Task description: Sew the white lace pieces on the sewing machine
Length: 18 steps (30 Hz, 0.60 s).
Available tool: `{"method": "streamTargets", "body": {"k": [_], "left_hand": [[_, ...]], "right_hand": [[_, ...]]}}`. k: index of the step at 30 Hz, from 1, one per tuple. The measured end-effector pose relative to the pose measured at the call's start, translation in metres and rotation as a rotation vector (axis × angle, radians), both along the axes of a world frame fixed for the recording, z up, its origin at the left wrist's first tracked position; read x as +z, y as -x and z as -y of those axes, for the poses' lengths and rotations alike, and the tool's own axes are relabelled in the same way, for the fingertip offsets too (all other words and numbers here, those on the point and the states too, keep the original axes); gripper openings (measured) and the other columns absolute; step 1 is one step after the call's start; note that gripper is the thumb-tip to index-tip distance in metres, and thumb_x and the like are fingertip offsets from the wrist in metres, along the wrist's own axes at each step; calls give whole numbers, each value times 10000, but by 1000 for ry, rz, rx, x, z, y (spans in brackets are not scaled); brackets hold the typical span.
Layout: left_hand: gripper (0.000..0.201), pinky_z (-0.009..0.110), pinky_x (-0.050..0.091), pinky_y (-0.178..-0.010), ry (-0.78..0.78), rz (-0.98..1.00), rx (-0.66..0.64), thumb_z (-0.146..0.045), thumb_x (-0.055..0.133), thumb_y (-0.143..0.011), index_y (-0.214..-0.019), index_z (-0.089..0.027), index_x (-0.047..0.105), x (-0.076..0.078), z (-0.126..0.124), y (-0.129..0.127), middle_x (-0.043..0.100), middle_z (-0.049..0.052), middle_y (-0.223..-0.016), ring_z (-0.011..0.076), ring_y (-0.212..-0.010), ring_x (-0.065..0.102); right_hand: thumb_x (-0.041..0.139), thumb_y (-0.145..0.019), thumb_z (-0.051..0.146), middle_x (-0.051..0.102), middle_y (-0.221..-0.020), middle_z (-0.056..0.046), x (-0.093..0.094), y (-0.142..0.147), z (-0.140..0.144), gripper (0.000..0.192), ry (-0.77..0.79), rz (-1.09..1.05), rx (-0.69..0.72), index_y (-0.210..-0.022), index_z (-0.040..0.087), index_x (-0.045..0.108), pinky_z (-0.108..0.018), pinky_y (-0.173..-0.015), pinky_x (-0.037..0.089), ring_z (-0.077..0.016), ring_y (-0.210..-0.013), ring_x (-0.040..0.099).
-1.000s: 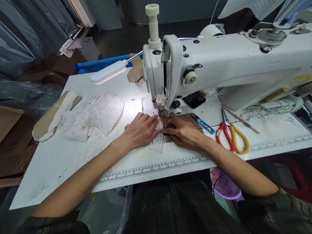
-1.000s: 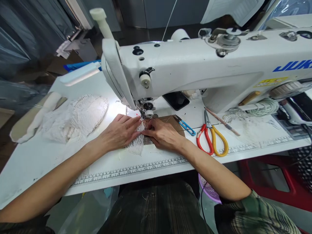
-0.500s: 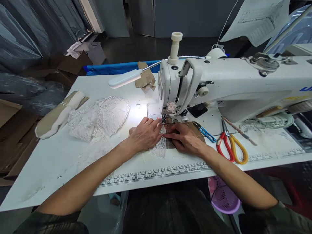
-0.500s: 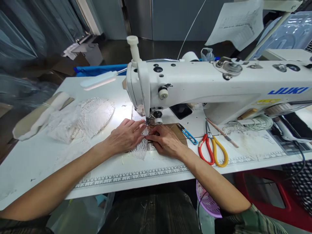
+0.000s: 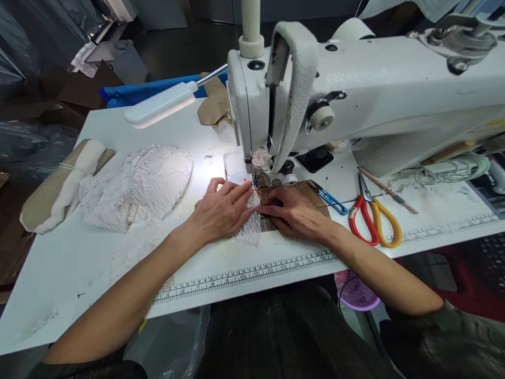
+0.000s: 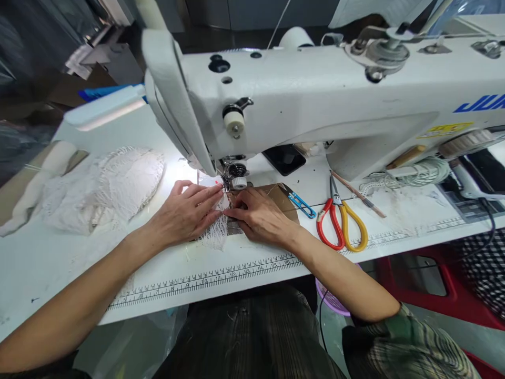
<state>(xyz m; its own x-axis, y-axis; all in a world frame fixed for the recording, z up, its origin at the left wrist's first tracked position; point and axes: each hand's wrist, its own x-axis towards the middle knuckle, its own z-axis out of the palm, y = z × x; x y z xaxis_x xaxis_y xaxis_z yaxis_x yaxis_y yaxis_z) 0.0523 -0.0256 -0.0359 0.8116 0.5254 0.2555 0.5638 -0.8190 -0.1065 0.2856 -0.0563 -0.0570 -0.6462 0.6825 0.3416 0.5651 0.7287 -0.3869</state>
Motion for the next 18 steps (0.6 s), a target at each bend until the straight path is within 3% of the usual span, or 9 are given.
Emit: {"method": "streamTargets", "body": {"k": [10,18], "left_hand": [[334,521,398,-932,53,19,-28,-305,464,-979,-1231,-151,622,2,-8,6,620,126,-1357,298,-1057,624],[347,584,377,-966,76,82,26,-282,461,-982,-1264,-140,605,-6,-5,-1,617,147,-1354,325,-1103,621]], "right_hand": [[479,-929,133,563,-1068,-107,0,6,3,339,-11,62,-53,-1190,236,669,-440,-911,449,-246,-1017,487],[481,-935,127,563,-1064,-112,-4,3,-1,325,3,-28,-44,-1192,216,659,-409,-881,478,-236,-1003,509]]}}
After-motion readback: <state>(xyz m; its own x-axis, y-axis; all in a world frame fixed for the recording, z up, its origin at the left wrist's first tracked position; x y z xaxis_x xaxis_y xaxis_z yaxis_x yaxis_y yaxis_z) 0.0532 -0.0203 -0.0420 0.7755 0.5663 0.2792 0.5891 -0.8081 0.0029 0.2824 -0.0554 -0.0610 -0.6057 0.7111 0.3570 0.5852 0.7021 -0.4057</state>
